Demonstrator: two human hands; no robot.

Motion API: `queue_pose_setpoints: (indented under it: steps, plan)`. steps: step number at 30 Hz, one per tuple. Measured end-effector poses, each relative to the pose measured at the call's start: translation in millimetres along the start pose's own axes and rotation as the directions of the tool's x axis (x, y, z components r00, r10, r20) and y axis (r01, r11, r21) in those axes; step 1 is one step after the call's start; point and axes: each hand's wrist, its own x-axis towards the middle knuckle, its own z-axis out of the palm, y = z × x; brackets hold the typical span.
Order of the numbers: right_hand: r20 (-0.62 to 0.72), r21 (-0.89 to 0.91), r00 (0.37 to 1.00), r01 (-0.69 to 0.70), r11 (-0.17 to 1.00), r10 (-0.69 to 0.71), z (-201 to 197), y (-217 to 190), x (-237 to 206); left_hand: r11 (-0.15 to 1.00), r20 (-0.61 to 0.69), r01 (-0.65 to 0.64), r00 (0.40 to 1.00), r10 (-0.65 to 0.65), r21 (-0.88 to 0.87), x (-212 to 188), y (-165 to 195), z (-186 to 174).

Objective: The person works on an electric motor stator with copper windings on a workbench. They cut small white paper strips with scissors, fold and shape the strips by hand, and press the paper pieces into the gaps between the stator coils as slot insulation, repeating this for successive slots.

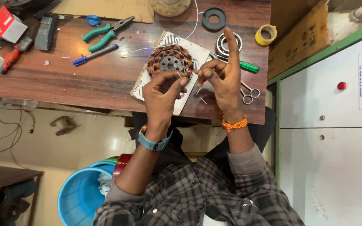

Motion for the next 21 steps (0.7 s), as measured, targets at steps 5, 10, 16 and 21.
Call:
queue_pose_setpoints:
  steps: [5, 10, 16, 21]
  plan:
    - [0.113, -0.101, 0.992, -0.043, 0.994, 0.054, -5, -3, 3, 0.991, 0.048, 0.126, 0.991, -0.129, 0.048, 3, -3, -5]
    - [0.177, -0.326, 0.983, 0.012, 0.945, 0.048, 0, -8, 5, 0.984, 0.077, 0.143, 0.985, -0.152, 0.108, 8, -12, -6]
    - [0.177, -0.320, 0.971, -0.096, 0.942, 0.159, 11, -24, 6, 0.987, 0.127, 0.049, 0.989, -0.069, 0.156, 5, 3, -9]
    - [0.155, -0.199, 0.957, -0.214, 0.956, 0.246, 14, -20, -2, 0.968, 0.153, -0.109, 0.985, 0.075, 0.227, -8, 21, -16]
